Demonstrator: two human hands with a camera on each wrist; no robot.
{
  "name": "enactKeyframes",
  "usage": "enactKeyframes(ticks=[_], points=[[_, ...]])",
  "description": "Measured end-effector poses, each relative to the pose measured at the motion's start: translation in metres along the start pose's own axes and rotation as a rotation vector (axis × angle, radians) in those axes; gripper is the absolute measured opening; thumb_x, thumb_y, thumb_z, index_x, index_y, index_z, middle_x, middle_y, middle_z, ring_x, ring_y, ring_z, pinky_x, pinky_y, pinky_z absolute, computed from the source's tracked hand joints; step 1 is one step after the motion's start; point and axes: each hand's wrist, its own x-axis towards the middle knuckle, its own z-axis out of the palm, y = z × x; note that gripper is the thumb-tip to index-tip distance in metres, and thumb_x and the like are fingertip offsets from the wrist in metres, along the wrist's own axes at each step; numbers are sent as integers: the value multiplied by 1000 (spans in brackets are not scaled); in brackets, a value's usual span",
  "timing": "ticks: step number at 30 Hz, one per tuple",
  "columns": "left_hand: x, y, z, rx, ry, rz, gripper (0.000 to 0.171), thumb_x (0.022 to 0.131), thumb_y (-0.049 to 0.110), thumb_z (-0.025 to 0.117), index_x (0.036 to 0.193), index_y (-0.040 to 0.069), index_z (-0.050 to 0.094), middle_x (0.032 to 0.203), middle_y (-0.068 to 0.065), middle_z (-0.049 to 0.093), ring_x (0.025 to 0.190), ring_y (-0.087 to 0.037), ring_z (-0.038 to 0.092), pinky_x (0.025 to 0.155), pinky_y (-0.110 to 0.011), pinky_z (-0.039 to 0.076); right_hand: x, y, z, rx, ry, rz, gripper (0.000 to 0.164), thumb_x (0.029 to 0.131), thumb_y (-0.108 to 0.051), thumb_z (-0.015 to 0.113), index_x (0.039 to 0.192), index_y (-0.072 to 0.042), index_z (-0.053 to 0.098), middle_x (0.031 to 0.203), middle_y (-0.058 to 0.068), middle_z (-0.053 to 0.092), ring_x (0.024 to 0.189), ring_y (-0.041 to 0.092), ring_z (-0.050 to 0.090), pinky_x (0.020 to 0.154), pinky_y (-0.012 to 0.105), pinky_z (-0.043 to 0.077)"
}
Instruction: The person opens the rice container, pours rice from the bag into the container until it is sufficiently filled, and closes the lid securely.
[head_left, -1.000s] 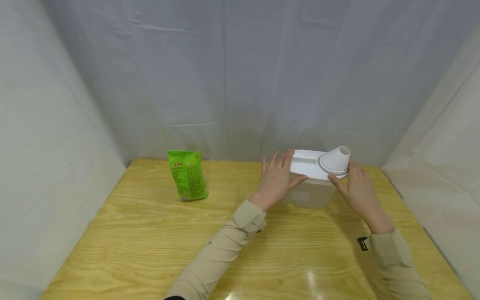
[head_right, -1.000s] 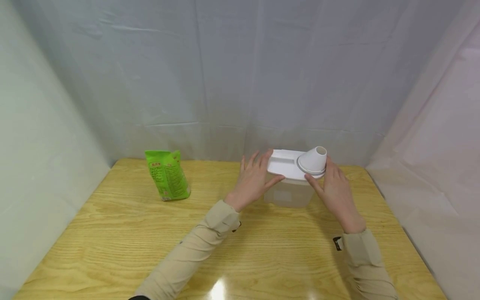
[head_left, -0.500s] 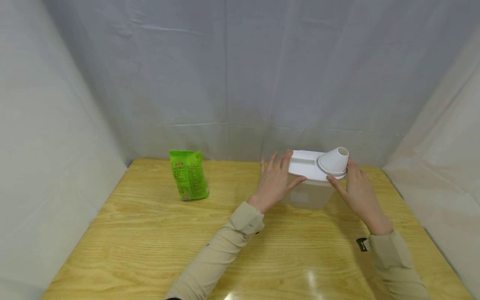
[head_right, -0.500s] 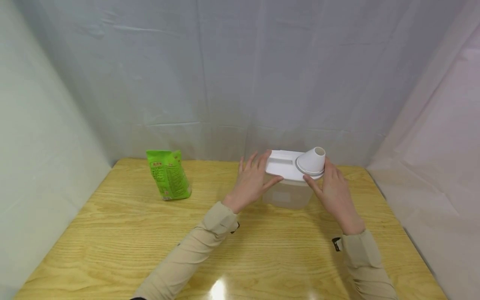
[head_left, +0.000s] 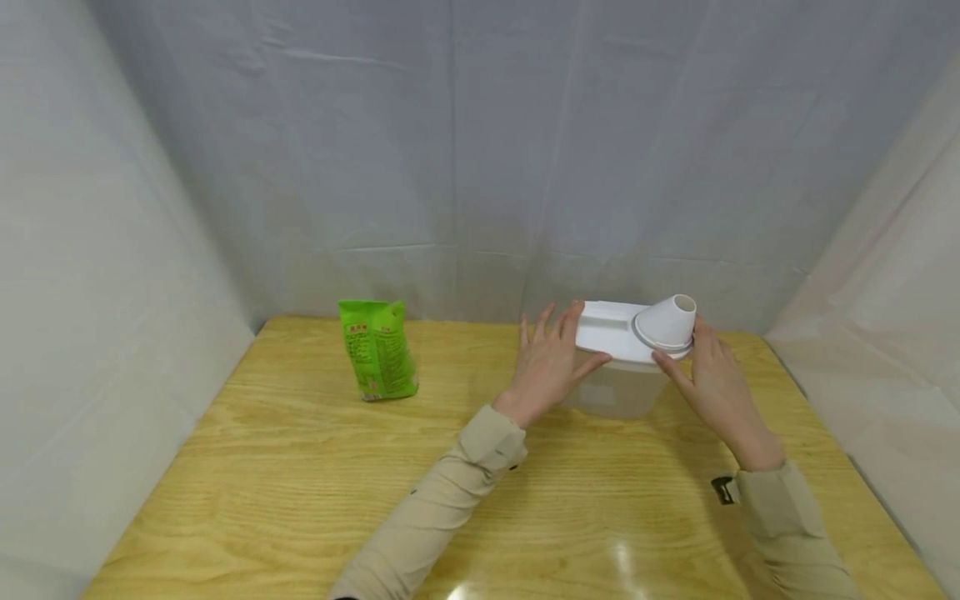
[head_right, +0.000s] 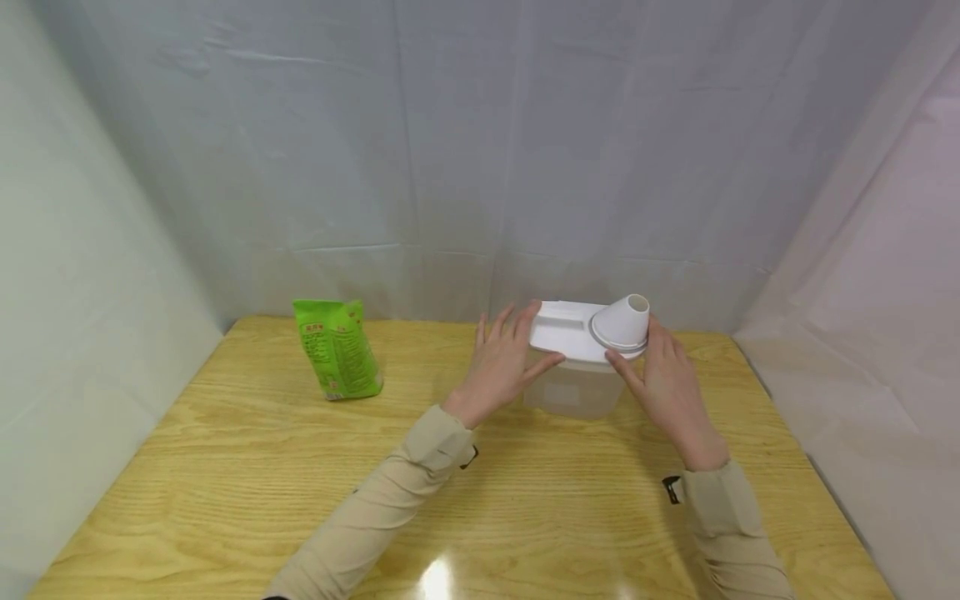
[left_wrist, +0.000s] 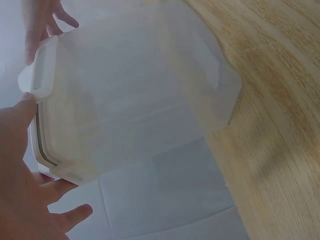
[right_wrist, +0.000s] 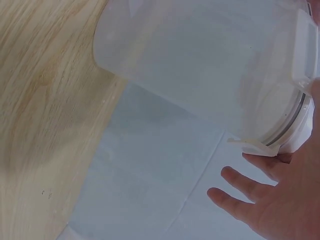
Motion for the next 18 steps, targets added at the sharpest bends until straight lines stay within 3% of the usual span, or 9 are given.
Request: enactKeyframes(ticks=[18], points=[[-5,-1,-2,-13,10,3,88,96,64,53,160,11,22,160,-6,40,148,-36,33,118,-66,23,-3,-5,2,12,30,-20,83,105,-44,54,153,14,19,142,42,40,125,62,40,102,73,32]])
